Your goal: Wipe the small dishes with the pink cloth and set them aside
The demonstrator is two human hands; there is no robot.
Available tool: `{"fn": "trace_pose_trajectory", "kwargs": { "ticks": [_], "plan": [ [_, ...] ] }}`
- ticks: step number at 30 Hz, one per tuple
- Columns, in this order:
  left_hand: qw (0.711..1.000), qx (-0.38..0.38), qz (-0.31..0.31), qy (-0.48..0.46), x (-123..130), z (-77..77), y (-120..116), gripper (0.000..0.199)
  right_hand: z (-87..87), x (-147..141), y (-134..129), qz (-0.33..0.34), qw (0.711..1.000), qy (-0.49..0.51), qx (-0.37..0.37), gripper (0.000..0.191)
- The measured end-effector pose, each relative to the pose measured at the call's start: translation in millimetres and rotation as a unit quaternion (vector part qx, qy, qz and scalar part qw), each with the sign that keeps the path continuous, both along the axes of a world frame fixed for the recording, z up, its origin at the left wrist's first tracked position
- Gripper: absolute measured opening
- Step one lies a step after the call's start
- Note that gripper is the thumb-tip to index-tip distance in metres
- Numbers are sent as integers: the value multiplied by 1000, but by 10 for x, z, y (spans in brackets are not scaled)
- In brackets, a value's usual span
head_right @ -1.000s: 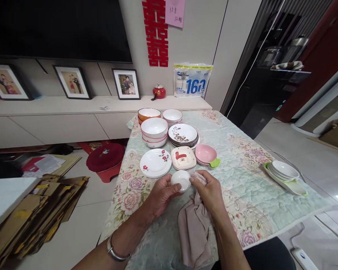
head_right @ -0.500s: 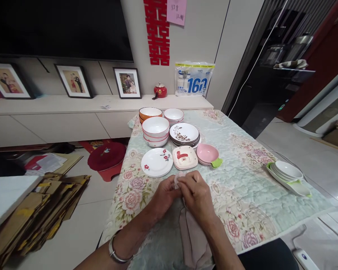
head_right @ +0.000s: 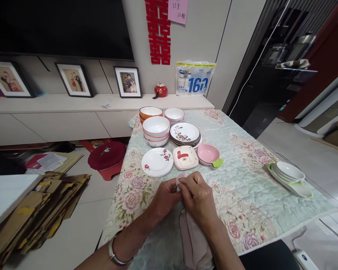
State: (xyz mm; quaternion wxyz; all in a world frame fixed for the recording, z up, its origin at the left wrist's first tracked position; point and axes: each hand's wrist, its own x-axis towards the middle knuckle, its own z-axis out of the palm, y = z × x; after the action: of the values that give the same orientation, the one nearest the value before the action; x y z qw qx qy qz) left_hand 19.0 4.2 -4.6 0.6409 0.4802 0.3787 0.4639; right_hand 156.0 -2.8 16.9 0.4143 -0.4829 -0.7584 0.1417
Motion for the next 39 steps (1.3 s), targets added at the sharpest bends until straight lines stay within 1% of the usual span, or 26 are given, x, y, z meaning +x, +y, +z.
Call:
{"fn": "trace_pose_trajectory", "kwargs": {
  "ticks": [2, 4, 6, 8, 10, 14, 17, 18, 20, 23, 25, 27, 29, 30, 32, 34, 36, 39],
  "plan": [
    [1000, 1, -3, 10, -1, 1, -6, 10, -5, 20, 15, -16, 1000, 3, -3, 18],
    [1000, -9, -12, 14, 3, -4, -5, 12, -50, 89, 66, -49, 999, 18, -14, 18],
    [999, -14, -13, 27, 8, -16, 1, 16, -109, 170, 126, -78, 996, 38, -38, 20],
    [999, -19, -6, 49, 11, -30, 8, 18, -154, 225, 166, -83, 993, 58, -65, 22],
    [998, -25, -2, 58, 11, -41, 11, 16, -166, 233, 168, -70, 993, 69, -71, 23],
    [999, -7, -3, 32, 11, -38, 3, 6, -109, 159, 104, -7, 997, 62, -39, 21],
    [1000, 6, -4, 24, 10, -18, -1, 7, -77, 132, 88, 25, 997, 65, -37, 21],
    [1000, 6, -3, 30, 10, -11, 0, 6, -81, 140, 97, 29, 996, 71, -51, 22],
    [999, 6, 1, 52, 9, -2, 6, 5, -108, 178, 130, 30, 989, 93, -109, 27],
    [996, 2, 10, 92, 8, -21, 23, 8, -176, 252, 188, 17, 969, 141, -203, 35],
    [992, 12, 17, 123, 7, -60, 34, 13, -220, 293, 220, -3, 957, 171, -235, 41],
    [987, 26, 27, 153, 6, -109, 43, 19, -251, 321, 243, -20, 949, 190, -251, 44],
    [987, 31, 30, 155, 6, -146, 47, 22, -268, 332, 254, -37, 952, 185, -243, 43],
    [990, 28, 25, 139, 7, -154, 46, 22, -269, 329, 252, -47, 958, 172, -223, 41],
    [996, 15, 7, 93, 12, -143, 41, 21, -256, 300, 229, -70, 974, 142, -164, 34],
    [999, 3, -8, 50, 17, -99, 31, 22, -221, 237, 180, -69, 986, 117, -101, 27],
    [1000, 0, -10, 27, 17, -39, 19, 19, -171, 155, 118, -32, 993, 94, -61, 23],
    [999, 22, -3, 24, 6, 28, 8, 14, -107, 64, 54, 43, 997, 59, -35, 23]
  ]
}}
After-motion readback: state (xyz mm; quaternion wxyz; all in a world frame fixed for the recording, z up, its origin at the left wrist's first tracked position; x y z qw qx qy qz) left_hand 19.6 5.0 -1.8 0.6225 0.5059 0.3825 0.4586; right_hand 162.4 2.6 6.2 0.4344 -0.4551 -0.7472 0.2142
